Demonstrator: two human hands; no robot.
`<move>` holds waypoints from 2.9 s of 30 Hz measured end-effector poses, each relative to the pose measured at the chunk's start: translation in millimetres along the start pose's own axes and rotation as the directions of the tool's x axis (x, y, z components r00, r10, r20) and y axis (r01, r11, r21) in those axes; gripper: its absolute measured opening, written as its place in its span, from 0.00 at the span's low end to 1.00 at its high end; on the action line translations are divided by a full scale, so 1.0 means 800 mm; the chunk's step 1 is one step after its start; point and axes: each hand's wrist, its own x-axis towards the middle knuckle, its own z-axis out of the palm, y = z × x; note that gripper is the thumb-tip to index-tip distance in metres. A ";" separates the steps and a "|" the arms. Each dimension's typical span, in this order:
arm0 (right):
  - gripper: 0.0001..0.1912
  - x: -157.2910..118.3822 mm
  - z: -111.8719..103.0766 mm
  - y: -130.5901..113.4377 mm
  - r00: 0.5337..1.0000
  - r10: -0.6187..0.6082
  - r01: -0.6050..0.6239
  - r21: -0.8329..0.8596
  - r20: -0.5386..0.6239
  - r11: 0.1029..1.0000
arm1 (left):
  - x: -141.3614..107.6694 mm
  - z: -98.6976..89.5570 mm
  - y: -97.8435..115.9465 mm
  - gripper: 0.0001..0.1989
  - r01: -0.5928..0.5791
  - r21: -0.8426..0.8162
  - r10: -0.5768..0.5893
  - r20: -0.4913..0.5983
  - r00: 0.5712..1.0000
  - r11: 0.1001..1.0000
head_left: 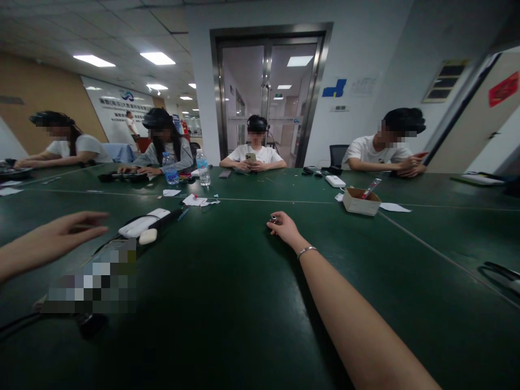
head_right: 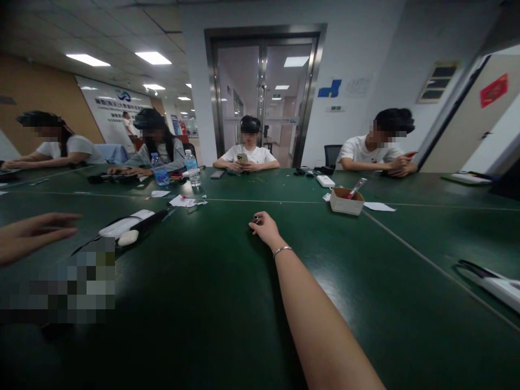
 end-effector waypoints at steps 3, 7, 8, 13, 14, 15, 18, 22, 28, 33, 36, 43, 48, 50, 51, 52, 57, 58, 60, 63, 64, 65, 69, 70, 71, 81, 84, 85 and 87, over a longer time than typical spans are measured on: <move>0.11 0.000 -0.001 -0.002 0.999 -0.027 0.027 -0.024 0.026 0.999 | 0.011 -0.013 0.130 0.31 -0.206 -0.039 0.209 0.105 0.972 0.978; 0.09 -0.002 -0.002 -0.006 0.997 -0.045 0.047 -0.034 0.057 0.998 | 0.017 0.023 0.289 0.27 -0.530 0.056 0.503 0.246 0.829 0.846; 0.09 -0.002 -0.001 -0.007 0.997 -0.047 0.048 -0.028 0.054 0.998 | 0.019 0.040 0.319 0.25 -0.587 0.075 0.552 0.265 0.791 0.806; 0.02 0.001 0.003 -0.007 0.998 -0.068 0.067 -0.146 -0.001 0.987 | 0.035 0.130 0.419 0.18 -0.738 0.010 0.732 0.118 0.671 0.675; 0.02 0.001 0.003 -0.008 0.998 -0.064 0.061 -0.193 -0.012 0.979 | 0.040 0.148 0.430 0.17 -0.729 -0.013 0.729 0.033 0.684 0.684; 0.04 0.001 0.003 -0.009 0.998 -0.059 0.054 -0.230 -0.018 0.972 | 0.045 0.165 0.438 0.15 -0.711 -0.043 0.708 -0.064 0.703 0.702; 0.04 -0.002 0.003 -0.013 0.998 -0.054 0.047 -0.232 -0.027 0.972 | 0.064 0.218 0.441 0.10 -0.657 -0.269 0.575 -0.326 0.750 0.704; 0.03 -0.004 0.005 -0.014 0.990 -0.116 0.107 -0.104 -0.078 0.989 | 0.090 0.286 0.410 0.12 -0.487 -0.682 0.217 -0.447 0.868 0.546; 0.07 -0.002 0.005 -0.012 0.985 -0.125 0.117 -0.071 -0.117 0.991 | 0.111 0.321 0.381 0.18 -0.386 -0.821 0.257 -0.300 0.919 0.421; 0.09 -0.001 0.006 -0.013 0.985 -0.136 0.115 -0.186 -0.106 0.976 | 0.110 0.320 0.385 0.14 -0.429 -0.819 0.387 -0.280 0.878 0.381; 0.06 0.001 0.004 -0.011 0.988 -0.122 0.105 -0.172 -0.092 0.980 | 0.114 0.325 0.382 0.10 -0.414 -0.830 0.414 -0.251 0.875 0.373; 0.11 0.002 -0.008 -0.012 1.000 0.007 -0.007 0.319 0.002 0.948 | 0.127 0.332 0.373 0.08 -0.293 -0.860 0.309 -0.169 0.936 0.417; 0.12 0.002 -0.014 -0.009 0.999 0.035 -0.039 0.468 0.016 0.883 | 0.131 0.329 0.367 0.08 -0.267 -0.859 0.329 -0.124 0.936 0.437; 0.12 0.002 -0.014 -0.007 0.999 0.049 -0.052 0.501 0.020 0.864 | 0.130 0.325 0.366 0.08 -0.236 -0.866 0.341 -0.081 0.937 0.441; 0.12 0.002 -0.015 -0.007 0.998 0.053 -0.059 0.515 0.026 0.855 | 0.129 0.323 0.365 0.09 -0.212 -0.873 0.341 -0.056 0.938 0.439; 0.12 0.002 -0.015 -0.007 0.998 0.055 -0.066 0.526 0.037 0.848 | 0.128 0.320 0.365 0.09 -0.184 -0.881 0.338 -0.029 0.941 0.435; 0.12 -0.001 -0.018 -0.008 0.994 0.060 -0.103 0.533 0.096 0.840 | 0.120 0.307 0.366 0.14 -0.075 -0.885 0.281 0.065 0.957 0.460; 0.12 -0.002 -0.019 -0.009 0.993 0.057 -0.104 0.532 0.105 0.841 | 0.119 0.306 0.366 0.16 -0.069 -0.878 0.273 0.072 0.959 0.474; 0.12 -0.003 -0.020 -0.009 0.992 0.045 -0.103 0.533 0.122 0.840 | 0.119 0.306 0.364 0.19 -0.077 -0.857 0.272 0.076 0.959 0.509; 0.13 -0.004 -0.022 -0.009 0.988 0.029 -0.106 0.522 0.154 0.846 | 0.121 0.309 0.361 0.23 -0.117 -0.806 0.274 0.058 0.960 0.580; 0.13 -0.004 -0.023 -0.009 0.987 0.025 -0.106 0.517 0.162 0.850 | 0.122 0.309 0.360 0.25 -0.132 -0.783 0.271 0.048 0.961 0.608; 0.14 -0.004 -0.023 -0.010 0.985 0.021 -0.106 0.513 0.168 0.852 | 0.122 0.310 0.359 0.26 -0.149 -0.758 0.268 0.034 0.963 0.635; 0.14 -0.006 -0.025 -0.010 0.978 0.015 -0.124 0.517 0.209 0.847 | 0.119 0.305 0.358 0.29 -0.181 -0.667 0.244 0.001 0.970 0.722; 0.14 -0.006 -0.025 -0.011 0.976 0.017 -0.130 0.519 0.218 0.845 | 0.117 0.303 0.358 0.29 -0.178 -0.653 0.237 0.003 0.971 0.736; 0.14 -0.006 -0.024 -0.011 0.975 0.018 -0.135 0.519 0.224 0.844 | 0.116 0.300 0.358 0.29 -0.171 -0.642 0.232 0.010 0.973 0.748; 0.16 -0.007 -0.024 -0.015 0.979 0.024 -0.126 0.509 0.202 0.851 | 0.117 0.296 0.359 0.28 -0.122 -0.635 0.202 0.054 0.978 0.763; 0.17 -0.007 -0.024 -0.016 0.981 0.021 -0.116 0.499 0.191 0.859 | 0.125 0.299 0.359 0.27 -0.087 -0.637 0.195 0.101 0.976 0.766; 0.18 -0.007 -0.023 -0.016 0.981 0.018 -0.114 0.496 0.193 0.861 | 0.128 0.300 0.359 0.27 -0.072 -0.637 0.193 0.123 0.974 0.768; 0.18 -0.008 -0.023 -0.016 0.982 0.008 -0.103 0.492 0.191 0.865 | 0.132 0.302 0.358 0.27 -0.048 -0.642 0.190 0.155 0.969 0.765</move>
